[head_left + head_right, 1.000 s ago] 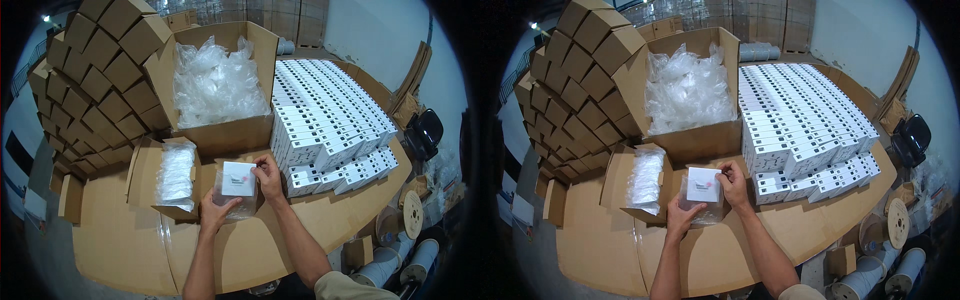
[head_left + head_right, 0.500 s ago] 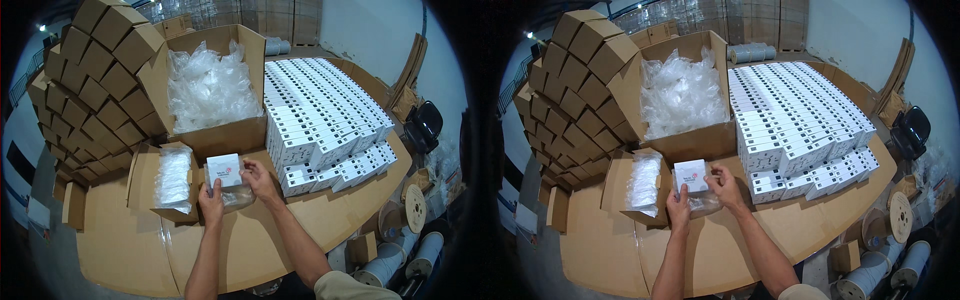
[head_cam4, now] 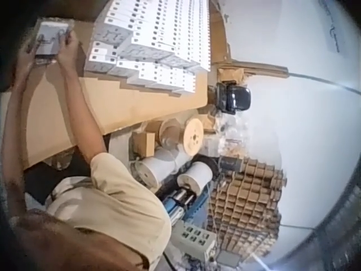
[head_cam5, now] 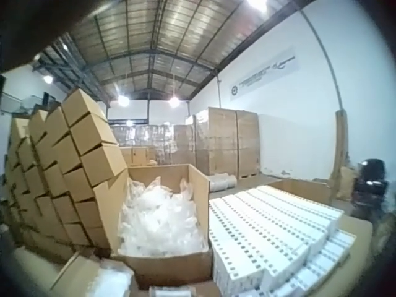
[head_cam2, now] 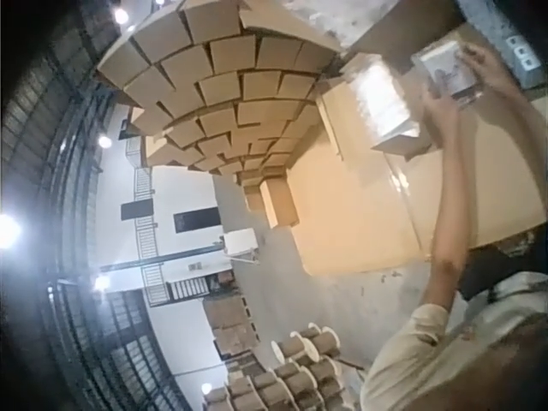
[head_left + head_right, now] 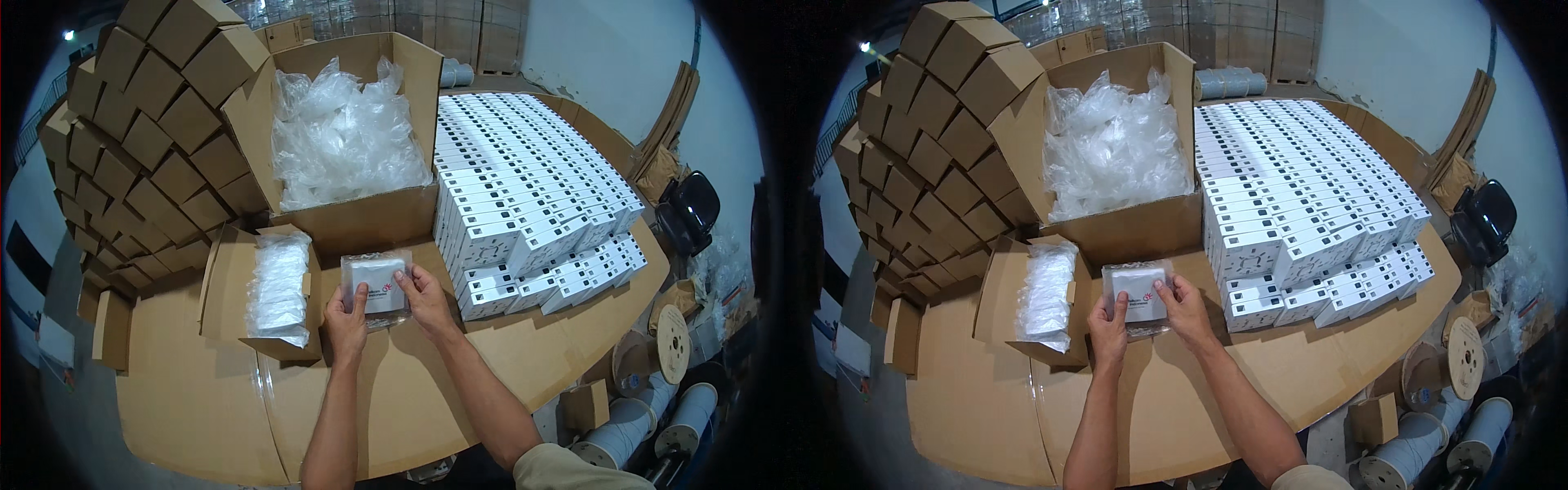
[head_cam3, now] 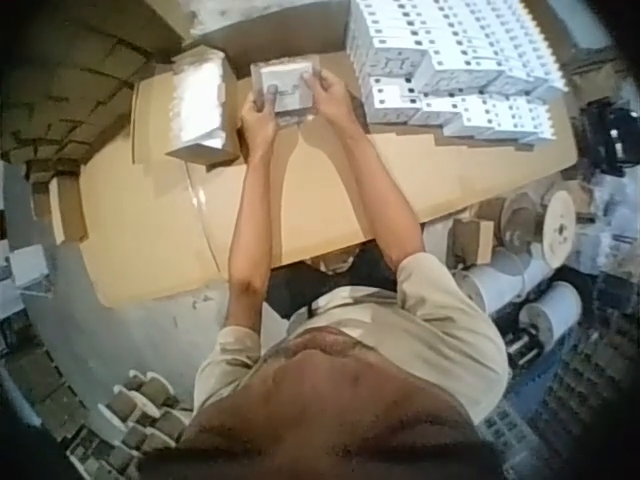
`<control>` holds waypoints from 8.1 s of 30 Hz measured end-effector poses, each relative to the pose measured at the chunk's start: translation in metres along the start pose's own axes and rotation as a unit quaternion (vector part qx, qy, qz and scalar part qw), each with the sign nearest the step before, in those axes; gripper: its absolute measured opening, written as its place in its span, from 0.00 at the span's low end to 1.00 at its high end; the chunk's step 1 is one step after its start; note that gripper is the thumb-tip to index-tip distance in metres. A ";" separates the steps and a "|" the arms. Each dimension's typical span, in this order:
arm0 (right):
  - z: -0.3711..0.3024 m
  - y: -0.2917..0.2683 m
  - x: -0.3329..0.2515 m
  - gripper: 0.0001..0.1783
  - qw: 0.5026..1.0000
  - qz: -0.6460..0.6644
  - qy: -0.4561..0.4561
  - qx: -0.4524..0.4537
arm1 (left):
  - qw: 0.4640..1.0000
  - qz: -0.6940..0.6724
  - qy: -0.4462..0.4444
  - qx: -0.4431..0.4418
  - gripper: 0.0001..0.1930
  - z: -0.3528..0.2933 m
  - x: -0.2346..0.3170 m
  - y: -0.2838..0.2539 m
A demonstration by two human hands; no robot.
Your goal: Packaging small product boxes into plastic bags and cardboard containers in a warehouse environment.
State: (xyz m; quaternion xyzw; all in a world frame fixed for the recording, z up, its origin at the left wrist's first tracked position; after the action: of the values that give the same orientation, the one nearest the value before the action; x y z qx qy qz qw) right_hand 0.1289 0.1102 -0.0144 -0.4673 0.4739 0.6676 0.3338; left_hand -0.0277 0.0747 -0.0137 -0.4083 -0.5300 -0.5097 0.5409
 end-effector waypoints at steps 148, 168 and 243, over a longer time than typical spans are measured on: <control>-0.023 0.128 -0.065 0.21 0.920 -0.298 -0.160 -0.200 | 0.794 0.587 0.015 -0.157 0.38 -0.199 0.056 -0.010; -0.020 0.161 -0.046 0.52 0.669 -0.569 -0.271 -0.395 | 0.786 0.596 0.018 -0.162 0.37 -0.199 0.054 -0.013; -0.174 0.005 -0.071 0.24 0.947 -0.305 -0.104 -0.020 | 0.989 0.043 0.071 -0.122 0.42 -0.150 0.060 -0.063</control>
State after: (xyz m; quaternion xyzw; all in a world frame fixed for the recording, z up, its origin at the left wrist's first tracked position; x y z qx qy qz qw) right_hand 0.2017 -0.0561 0.0345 -0.5240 0.2578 0.5885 0.5591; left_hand -0.0708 -0.0888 0.0235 -0.4564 -0.4061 -0.5746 0.5446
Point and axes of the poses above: each hand's wrist, its own z-axis towards the middle knuckle, its own y-axis out of the palm, x = y × z, the point moved 4 cm from there along z, towards the middle knuckle, and after that the axes turned 10 degrees about -x, right-handed, at the moved point
